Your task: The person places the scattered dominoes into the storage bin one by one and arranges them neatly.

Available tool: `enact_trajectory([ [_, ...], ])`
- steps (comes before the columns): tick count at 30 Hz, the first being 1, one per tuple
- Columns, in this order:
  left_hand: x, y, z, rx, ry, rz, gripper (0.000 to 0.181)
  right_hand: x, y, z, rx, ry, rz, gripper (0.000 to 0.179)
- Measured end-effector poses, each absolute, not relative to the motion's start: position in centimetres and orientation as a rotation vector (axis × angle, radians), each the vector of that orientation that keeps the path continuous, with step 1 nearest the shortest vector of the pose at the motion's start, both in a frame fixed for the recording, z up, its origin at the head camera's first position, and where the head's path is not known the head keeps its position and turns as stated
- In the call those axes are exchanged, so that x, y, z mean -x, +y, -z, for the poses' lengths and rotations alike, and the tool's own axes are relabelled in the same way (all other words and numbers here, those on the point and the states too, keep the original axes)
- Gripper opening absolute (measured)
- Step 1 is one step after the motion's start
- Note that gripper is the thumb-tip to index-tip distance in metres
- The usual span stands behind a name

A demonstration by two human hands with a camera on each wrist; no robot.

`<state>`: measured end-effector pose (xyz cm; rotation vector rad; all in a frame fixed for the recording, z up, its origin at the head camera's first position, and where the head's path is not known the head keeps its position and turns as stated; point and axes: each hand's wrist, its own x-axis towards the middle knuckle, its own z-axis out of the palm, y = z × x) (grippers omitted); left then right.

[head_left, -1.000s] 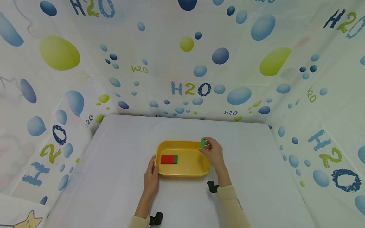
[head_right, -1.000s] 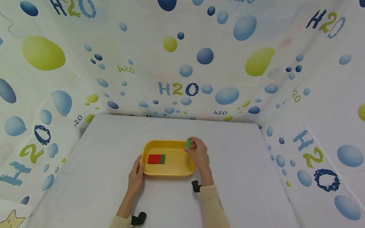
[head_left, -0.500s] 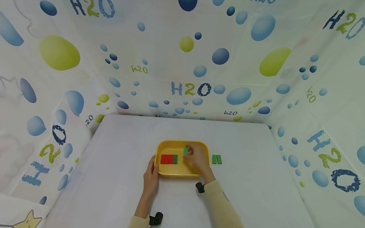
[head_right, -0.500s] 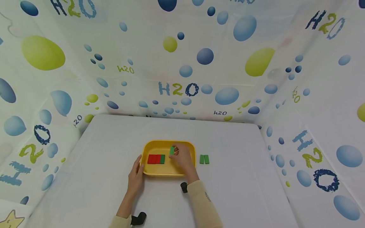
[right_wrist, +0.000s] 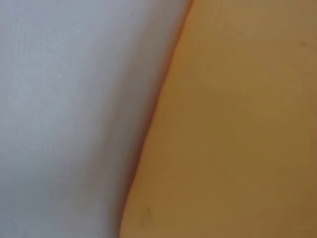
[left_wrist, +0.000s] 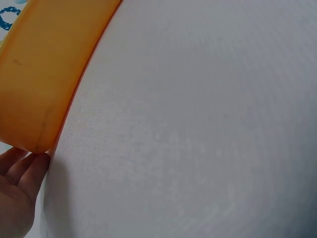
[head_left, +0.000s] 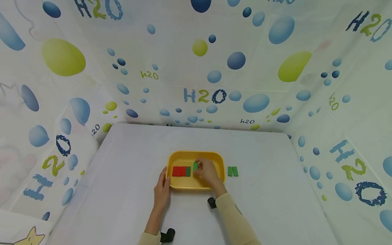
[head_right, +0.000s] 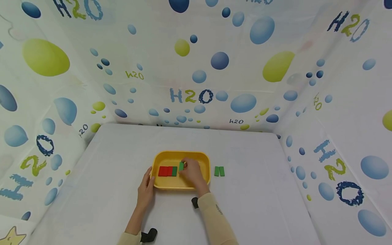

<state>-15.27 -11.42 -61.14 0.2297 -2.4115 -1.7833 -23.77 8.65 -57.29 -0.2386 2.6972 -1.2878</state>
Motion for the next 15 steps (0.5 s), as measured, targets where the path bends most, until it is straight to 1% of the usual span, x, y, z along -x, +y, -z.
enact_trajectory([
  [15,15.23,-11.49,61.19,-0.218,-2.412,1.788,0.048,23.89,8.14,58.22,0.246,2.721,1.167,0.043],
])
